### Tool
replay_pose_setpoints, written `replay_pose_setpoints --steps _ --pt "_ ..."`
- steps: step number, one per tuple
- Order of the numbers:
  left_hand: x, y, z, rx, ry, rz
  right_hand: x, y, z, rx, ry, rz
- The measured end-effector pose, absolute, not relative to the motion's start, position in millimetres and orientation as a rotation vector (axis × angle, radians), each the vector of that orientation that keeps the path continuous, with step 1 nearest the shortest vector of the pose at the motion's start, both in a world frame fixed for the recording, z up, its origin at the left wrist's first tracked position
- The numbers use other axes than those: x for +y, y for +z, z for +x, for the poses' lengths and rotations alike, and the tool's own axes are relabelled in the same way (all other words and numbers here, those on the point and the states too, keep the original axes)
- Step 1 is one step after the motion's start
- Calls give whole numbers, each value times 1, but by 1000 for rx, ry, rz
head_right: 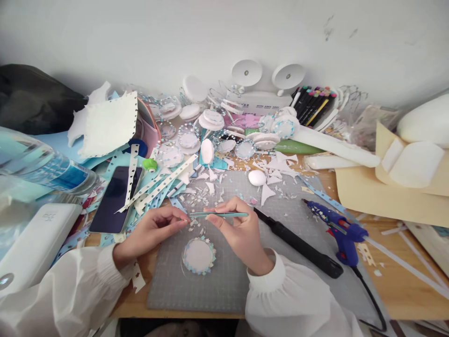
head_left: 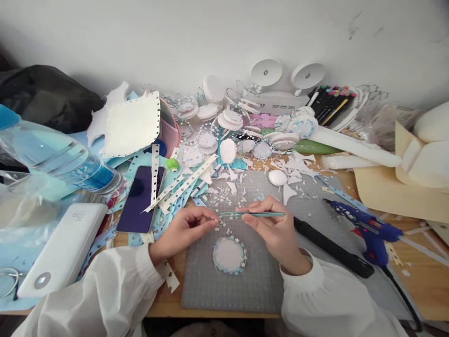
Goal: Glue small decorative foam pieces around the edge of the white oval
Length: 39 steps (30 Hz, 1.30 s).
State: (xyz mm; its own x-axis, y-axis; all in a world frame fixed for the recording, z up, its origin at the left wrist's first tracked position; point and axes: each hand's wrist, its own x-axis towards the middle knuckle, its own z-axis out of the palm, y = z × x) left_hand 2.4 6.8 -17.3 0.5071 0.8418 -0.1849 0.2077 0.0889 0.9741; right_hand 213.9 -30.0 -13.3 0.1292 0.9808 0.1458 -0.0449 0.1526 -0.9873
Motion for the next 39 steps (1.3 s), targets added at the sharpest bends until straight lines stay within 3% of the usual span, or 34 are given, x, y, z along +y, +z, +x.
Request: replay_pose_setpoints --steps 39 --pt "8 -20 2 997 663 1473 -28 -15 217 -1090 1280 -1093"
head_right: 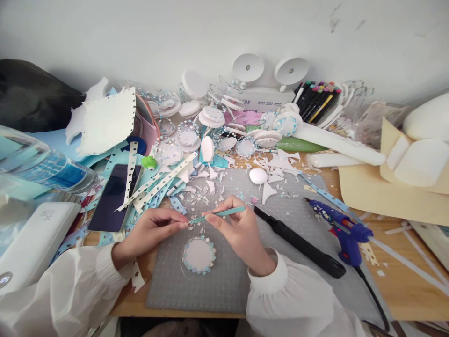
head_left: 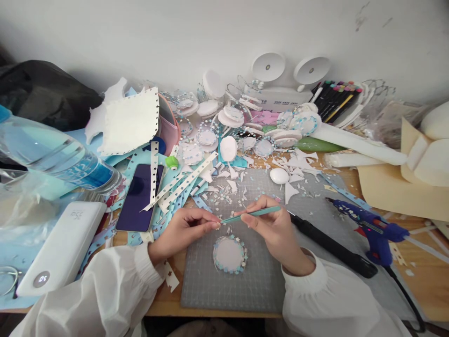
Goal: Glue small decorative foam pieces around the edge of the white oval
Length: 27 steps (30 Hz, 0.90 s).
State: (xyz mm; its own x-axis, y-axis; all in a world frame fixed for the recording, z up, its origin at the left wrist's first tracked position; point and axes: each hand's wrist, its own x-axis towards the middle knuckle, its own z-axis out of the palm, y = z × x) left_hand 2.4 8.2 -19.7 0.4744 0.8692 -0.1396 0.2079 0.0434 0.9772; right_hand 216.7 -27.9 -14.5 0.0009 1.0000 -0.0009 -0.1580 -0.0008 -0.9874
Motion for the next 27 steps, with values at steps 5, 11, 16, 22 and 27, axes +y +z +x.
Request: replay_pose_setpoints --steps 5,11,16,22,27 --pt "7 -20 2 995 662 1490 -28 -15 216 -1120 1278 -1107" --pt "6 -20 2 1002 627 1487 -28 -16 216 -1097 1300 -1143" --pt "7 -19 2 980 651 1489 -28 -21 218 -1065 1324 -1131" --pt "9 -20 2 959 682 1494 -28 -23 219 -1035 1353 -1110" --pt "7 -20 1 958 687 1504 -29 -20 217 -1056 1346 -1110"
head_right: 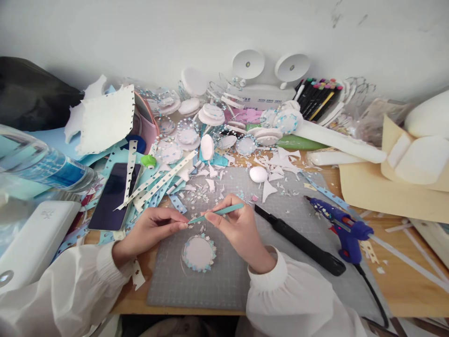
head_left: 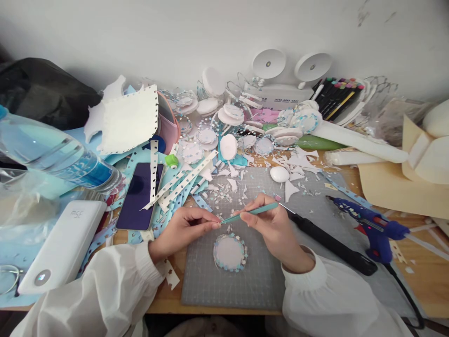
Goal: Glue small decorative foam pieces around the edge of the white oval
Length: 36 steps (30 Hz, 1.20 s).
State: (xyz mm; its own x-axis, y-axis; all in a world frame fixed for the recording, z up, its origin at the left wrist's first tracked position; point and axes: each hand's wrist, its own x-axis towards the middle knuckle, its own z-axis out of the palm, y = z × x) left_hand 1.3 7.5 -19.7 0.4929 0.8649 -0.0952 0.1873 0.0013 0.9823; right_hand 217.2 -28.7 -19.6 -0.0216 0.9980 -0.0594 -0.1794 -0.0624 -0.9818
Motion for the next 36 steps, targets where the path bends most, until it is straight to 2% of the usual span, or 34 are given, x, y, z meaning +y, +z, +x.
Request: replay_pose_setpoints --steps 36 --pt "6 -21 1 975 672 1551 -29 -20 216 -1060 1352 -1136"
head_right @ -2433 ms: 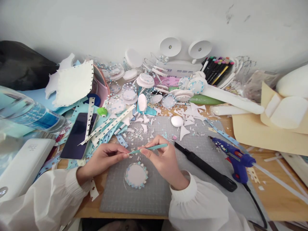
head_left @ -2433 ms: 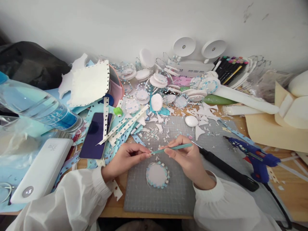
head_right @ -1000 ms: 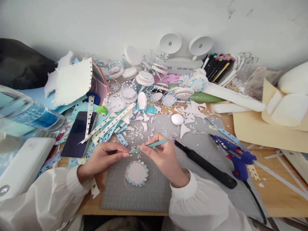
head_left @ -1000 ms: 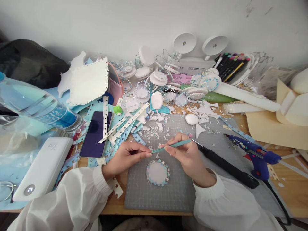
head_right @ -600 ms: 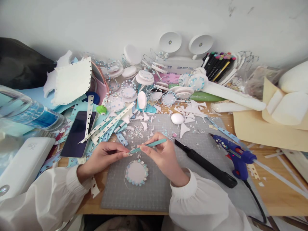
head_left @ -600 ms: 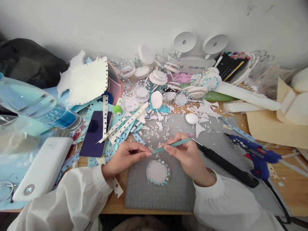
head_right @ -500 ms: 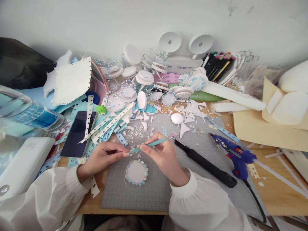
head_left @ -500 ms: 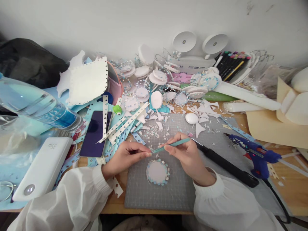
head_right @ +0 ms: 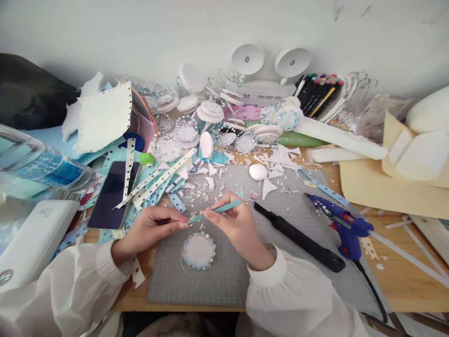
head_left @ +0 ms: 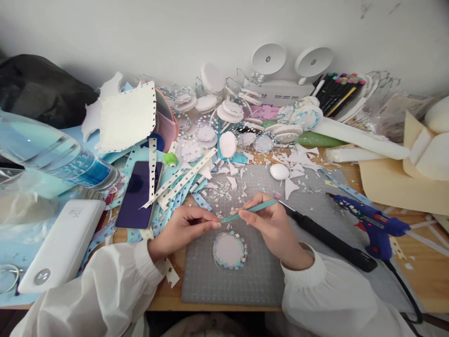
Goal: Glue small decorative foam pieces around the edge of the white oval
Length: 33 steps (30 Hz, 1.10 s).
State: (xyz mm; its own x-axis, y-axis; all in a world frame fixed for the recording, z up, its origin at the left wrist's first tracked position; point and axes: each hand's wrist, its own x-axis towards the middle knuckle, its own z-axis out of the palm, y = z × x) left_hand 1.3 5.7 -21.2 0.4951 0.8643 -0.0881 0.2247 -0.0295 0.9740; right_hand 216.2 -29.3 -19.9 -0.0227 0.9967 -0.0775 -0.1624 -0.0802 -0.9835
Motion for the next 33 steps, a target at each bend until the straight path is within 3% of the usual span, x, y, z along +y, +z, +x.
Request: replay_pose_setpoints --steps 33 --pt "5 -22 2 938 649 1423 -30 -15 214 -1051 1292 -1174"
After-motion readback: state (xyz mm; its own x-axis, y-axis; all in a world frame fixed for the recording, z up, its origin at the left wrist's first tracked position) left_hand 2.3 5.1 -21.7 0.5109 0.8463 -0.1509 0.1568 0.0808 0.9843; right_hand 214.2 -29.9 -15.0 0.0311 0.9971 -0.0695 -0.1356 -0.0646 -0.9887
